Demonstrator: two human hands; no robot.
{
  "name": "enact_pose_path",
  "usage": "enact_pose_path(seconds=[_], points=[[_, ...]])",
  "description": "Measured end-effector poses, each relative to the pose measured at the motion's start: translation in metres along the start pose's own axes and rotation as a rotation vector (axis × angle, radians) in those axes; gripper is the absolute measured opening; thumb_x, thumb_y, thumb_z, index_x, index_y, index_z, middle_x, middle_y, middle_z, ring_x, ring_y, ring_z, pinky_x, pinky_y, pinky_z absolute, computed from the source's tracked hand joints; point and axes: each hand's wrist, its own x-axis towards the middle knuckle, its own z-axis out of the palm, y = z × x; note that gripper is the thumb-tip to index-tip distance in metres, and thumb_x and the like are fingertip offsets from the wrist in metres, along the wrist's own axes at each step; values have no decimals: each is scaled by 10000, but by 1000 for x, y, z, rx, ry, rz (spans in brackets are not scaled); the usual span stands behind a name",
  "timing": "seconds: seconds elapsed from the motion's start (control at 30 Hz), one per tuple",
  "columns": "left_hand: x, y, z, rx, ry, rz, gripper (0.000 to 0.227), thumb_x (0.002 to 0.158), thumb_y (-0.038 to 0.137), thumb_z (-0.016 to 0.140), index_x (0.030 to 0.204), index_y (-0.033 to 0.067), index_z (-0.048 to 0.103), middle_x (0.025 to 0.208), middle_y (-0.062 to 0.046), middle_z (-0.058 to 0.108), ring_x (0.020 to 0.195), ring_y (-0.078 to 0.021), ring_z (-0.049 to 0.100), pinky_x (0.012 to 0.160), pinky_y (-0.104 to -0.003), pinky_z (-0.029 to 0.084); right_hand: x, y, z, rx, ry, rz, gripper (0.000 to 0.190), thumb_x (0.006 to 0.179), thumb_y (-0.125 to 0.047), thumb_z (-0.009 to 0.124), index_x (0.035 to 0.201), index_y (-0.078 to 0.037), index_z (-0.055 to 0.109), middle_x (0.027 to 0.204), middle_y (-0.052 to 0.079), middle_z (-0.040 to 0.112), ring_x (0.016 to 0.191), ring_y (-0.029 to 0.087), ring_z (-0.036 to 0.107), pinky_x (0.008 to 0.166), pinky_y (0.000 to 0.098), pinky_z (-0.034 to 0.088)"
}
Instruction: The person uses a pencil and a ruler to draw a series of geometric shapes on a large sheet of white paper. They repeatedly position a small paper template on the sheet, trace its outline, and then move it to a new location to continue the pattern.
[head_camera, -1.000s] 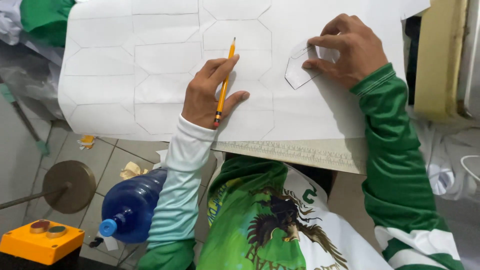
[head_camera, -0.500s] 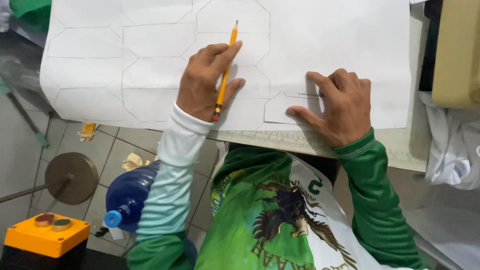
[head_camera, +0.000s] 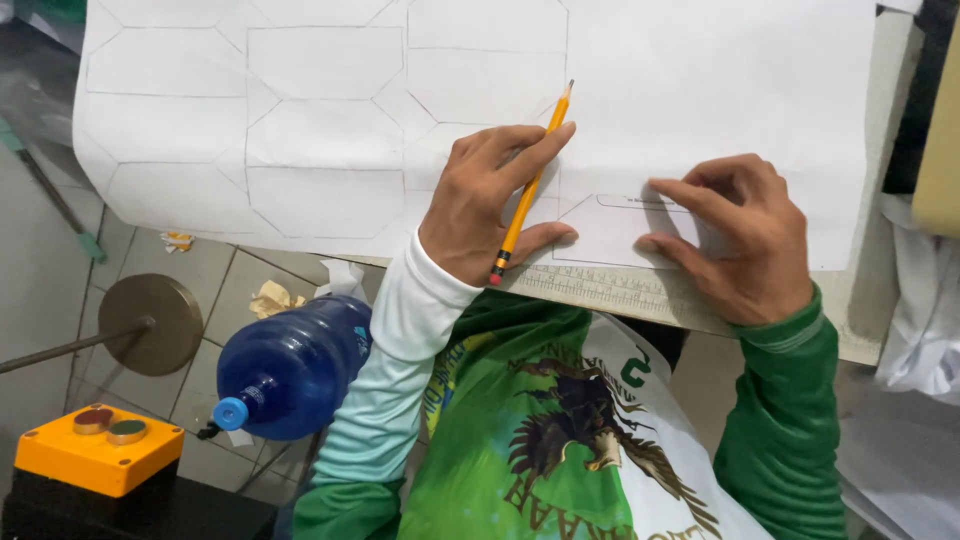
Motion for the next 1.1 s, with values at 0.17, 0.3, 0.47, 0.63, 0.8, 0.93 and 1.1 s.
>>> enact_pose_path(seconds=[0.17, 0.3, 0.47, 0.63, 0.8, 0.93, 1.1], points=[[1, 3, -3, -20, -9, 1, 771, 949, 674, 645, 1505, 161, 491, 1296, -103, 636, 1189, -276, 649, 1061, -425, 438, -4, 0, 0, 60, 38, -17, 340, 966, -219, 846, 1255, -54, 776, 1198, 198, 551, 985, 311, 589, 873, 429, 578], [3, 5, -12, -117, -28, -25, 712, 935, 472, 824, 1487, 146, 513, 1322, -95, 645, 1220, -270, 655, 1090, -405, 424, -3, -6, -3, 126, 40, 27, 302, 977, -145, 838, 1249, -34, 770, 1221, 208, 540, 992, 318, 605, 928, 435, 578], [2, 4, -12, -233, 107, -85, 612, 994, 227, 853, 1491, 160, 501, 1311, -106, 654, 1146, -261, 716, 1016, -358, 626, -3, -7, -2, 139, 70, 24, 284, 980, -104, 863, 1224, 14, 779, 1202, 216, 561, 997, 327, 597, 908, 429, 576], [-1, 1, -6, -159, 33, -73, 744, 949, 417, 874, 1525, 177, 468, 1347, -101, 642, 1222, -263, 667, 1076, -416, 525, -4, -4, -2, 143, 59, 17, 304, 976, -113, 859, 1237, 18, 776, 1208, 225, 549, 1007, 340, 605, 915, 441, 589], [-1, 3, -8, -159, 13, -86, 774, 925, 424, 878, 1531, 180, 463, 1345, -104, 639, 1225, -264, 655, 1098, -414, 504, -5, -3, -2, 141, 49, 13, 323, 977, -134, 857, 1257, 2, 770, 1216, 225, 546, 1012, 337, 597, 919, 441, 592], [-2, 2, -7, -132, -5, -65, 741, 941, 419, 849, 1528, 178, 465, 1356, -106, 647, 1239, -271, 644, 1072, -432, 478, -7, -3, -3, 143, 22, 37, 333, 975, -155, 840, 1256, 4, 762, 1220, 222, 559, 1067, 348, 592, 914, 455, 573], [0, 2, -6, -143, 43, -70, 633, 990, 278, 853, 1498, 154, 496, 1325, -105, 668, 1221, -271, 662, 1073, -419, 509, -12, -1, -4, 199, -15, 93, 319, 917, -138, 854, 1117, 47, 688, 1136, 213, 658, 1083, 345, 574, 907, 435, 492]])
